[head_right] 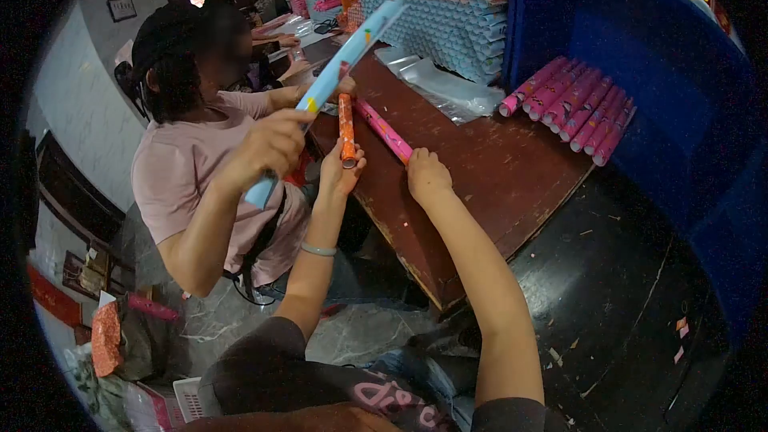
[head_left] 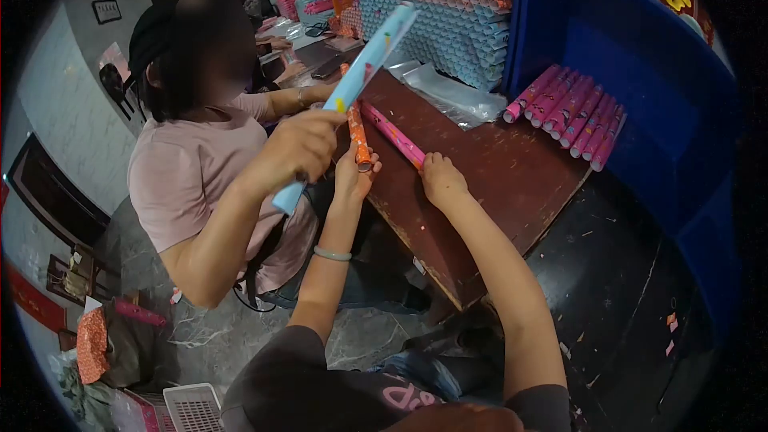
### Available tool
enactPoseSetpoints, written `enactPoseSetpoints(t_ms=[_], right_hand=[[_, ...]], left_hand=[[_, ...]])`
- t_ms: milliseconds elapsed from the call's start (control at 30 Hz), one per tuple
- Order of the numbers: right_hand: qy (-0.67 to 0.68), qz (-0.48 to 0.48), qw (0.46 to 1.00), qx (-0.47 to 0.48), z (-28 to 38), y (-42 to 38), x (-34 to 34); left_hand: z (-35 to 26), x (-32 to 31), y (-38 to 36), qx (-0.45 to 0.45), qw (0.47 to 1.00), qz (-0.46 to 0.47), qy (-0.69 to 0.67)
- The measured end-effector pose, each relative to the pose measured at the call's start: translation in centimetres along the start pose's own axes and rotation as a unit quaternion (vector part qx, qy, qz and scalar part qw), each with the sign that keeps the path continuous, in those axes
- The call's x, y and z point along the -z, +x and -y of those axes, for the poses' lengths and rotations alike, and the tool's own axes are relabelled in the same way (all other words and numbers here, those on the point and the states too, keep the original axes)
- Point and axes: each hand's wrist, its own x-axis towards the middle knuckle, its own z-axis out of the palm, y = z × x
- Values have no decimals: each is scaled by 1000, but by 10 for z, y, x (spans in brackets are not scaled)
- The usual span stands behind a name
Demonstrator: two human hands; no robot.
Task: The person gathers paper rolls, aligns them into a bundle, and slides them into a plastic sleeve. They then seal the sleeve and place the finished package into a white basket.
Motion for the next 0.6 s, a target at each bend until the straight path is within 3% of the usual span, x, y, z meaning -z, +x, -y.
enactPoseSetpoints(t_ms=[133,233,333,467,600], right_hand=[[0,22,1000,-15,2,-2,7],[20,29,999,-21,1,-3,9],[35,35,999,-23,-3,0,9],[54,33,998,-14,-6,-1,11],[50,13,998,-22,-11,1,7]], left_hand=[[0,-7,-3,-7,1000,13,-5],[5,-25,-18,-12,999,-39,-17],[23,-14,-31,32,991,73,-105],[59,-48,-111,76,992,92,-30],[79,-73,-177,-16,986,146,72]])
